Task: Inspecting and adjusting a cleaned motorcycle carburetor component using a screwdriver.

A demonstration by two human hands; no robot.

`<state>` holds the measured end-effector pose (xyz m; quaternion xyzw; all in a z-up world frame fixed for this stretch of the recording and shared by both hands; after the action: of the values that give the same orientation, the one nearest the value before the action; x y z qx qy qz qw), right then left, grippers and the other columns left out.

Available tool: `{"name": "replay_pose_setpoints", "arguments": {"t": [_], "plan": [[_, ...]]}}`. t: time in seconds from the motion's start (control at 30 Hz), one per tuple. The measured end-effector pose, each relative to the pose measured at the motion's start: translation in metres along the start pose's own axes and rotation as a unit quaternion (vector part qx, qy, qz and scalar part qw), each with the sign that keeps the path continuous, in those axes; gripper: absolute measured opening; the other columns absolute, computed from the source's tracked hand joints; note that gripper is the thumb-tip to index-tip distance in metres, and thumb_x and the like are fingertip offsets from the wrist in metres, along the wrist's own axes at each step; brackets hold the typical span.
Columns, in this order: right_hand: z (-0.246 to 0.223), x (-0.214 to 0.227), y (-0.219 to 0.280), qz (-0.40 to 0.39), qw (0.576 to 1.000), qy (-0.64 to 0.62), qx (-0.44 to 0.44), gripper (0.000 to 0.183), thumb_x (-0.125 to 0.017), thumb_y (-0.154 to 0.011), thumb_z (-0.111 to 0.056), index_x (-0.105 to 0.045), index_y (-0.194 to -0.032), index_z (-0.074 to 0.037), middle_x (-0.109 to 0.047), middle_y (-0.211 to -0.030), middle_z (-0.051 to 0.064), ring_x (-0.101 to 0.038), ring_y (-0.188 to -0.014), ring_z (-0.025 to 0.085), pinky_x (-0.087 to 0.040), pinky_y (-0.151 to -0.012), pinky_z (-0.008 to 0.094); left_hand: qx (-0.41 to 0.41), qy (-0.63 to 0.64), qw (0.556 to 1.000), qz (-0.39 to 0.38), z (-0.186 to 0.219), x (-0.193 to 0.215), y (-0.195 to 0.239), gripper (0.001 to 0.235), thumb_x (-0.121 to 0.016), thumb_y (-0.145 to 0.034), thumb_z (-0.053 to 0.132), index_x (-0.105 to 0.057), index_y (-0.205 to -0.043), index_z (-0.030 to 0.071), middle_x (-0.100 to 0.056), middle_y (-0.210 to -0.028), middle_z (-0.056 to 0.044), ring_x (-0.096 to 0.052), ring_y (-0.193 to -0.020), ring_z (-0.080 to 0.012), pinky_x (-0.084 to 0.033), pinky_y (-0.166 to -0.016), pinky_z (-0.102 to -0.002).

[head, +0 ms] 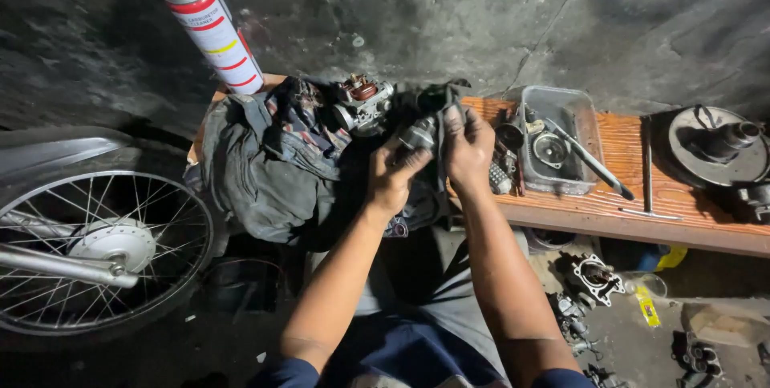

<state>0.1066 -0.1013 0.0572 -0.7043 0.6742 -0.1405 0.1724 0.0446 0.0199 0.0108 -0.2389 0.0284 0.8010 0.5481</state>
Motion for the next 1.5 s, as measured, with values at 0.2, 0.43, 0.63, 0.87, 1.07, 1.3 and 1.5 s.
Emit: {"name": "replay_pose_setpoints", "arguments": {"t": [0.2, 0.43, 0.63, 0.87, 1.07, 1.3, 1.5], "plan": [[0.066, 0.005, -0.017, 0.026, 0.977, -0.094, -0.189, 0.029, -0.071, -0.101, -0.029, -0.071, -0.091, -0.001, -0.061, -0.065, 0.007, -0.062, -0.055, 0.016, -0.051, -0.047, 0.026, -0.041, 0.018, 0.999, -0.023, 0.017, -0.007, 0.003, 0.027, -0.085, -0.081, 0.014, -0.078, -0.106, 0.004, -0.075, -0.089, -0.009, -0.066, -0.089, -0.0126, -0.061, -0.080, -0.039], [0.047, 0.005, -0.011, 0.073, 0.890, -0.310, -0.325, 0.026, -0.068, -0.098, -0.026, -0.071, -0.093, -0.001, -0.071, -0.079, 0.018, -0.075, -0.074, 0.032, -0.060, -0.071, 0.041, 0.066, 0.321, 0.945, -0.019, -0.027, 0.011, -0.004, 0.021, -0.072, -0.096, 0.021, -0.076, -0.115, 0.013, -0.077, -0.115, -0.014, -0.072, -0.112, -0.0360, -0.059, -0.101, -0.044], [0.041, 0.003, -0.001, 0.084, 0.863, -0.381, -0.321, 0.022, -0.070, -0.095, -0.025, -0.073, -0.094, -0.002, -0.072, -0.086, 0.017, -0.076, -0.087, 0.033, -0.061, -0.087, 0.047, 0.098, 0.376, 0.921, -0.025, -0.028, 0.010, -0.009, 0.021, -0.069, -0.100, 0.027, -0.078, -0.112, 0.013, -0.076, -0.118, -0.018, -0.070, -0.115, -0.0407, -0.059, -0.102, -0.048], [0.012, -0.002, 0.013, -0.042, 0.987, -0.134, -0.077, 0.016, -0.079, -0.092, -0.015, -0.073, -0.105, -0.007, -0.062, -0.082, 0.001, -0.061, -0.080, 0.011, -0.056, -0.072, 0.028, 0.098, 0.317, 0.942, 0.048, -0.072, 0.023, -0.014, 0.009, -0.077, -0.093, 0.022, -0.077, -0.102, 0.020, -0.077, -0.097, -0.003, -0.073, -0.094, -0.0265, -0.061, -0.090, -0.043], [0.000, -0.007, 0.006, -0.086, 0.992, -0.091, 0.007, 0.013, -0.083, -0.089, -0.008, -0.071, -0.092, -0.003, -0.056, -0.072, 0.000, -0.053, -0.076, 0.009, -0.050, -0.068, 0.025, 0.100, 0.296, 0.948, 0.065, -0.076, 0.032, -0.011, 0.007, -0.079, -0.091, 0.021, -0.074, -0.096, 0.019, -0.075, -0.089, 0.003, -0.070, -0.080, -0.0147, -0.058, -0.074, -0.029], [0.022, 0.012, -0.017, -0.034, 0.996, 0.088, 0.004, 0.021, -0.085, -0.087, -0.007, -0.075, -0.105, -0.005, -0.073, -0.086, 0.012, -0.063, -0.085, 0.016, -0.056, -0.076, 0.036, 0.009, 0.269, 0.963, 0.010, -0.017, -0.006, 0.003, 0.034, -0.076, -0.092, 0.009, -0.069, -0.126, 0.009, -0.076, -0.114, -0.008, -0.071, -0.106, -0.0221, -0.059, -0.096, -0.046], [-0.021, 0.051, -0.033, 0.097, 0.935, 0.308, 0.149, 0.072, -0.079, -0.080, 0.004, -0.046, -0.144, -0.006, -0.048, -0.117, 0.023, -0.063, -0.100, 0.046, -0.060, -0.082, 0.047, -0.094, 0.028, 0.995, -0.003, 0.037, -0.014, 0.010, 0.053, -0.083, -0.086, 0.014, -0.063, -0.134, 0.006, -0.071, -0.121, -0.015, -0.064, -0.117, -0.0214, -0.055, -0.104, -0.049]]}}
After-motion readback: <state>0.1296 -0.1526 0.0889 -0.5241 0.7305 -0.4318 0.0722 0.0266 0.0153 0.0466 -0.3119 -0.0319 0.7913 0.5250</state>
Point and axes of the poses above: each hand's wrist, its own y-axis away from the middle knuckle, its own x-axis out of the back of the hand, z = x × y, the point moved 5 cm from there along -y, towards the middle knuckle
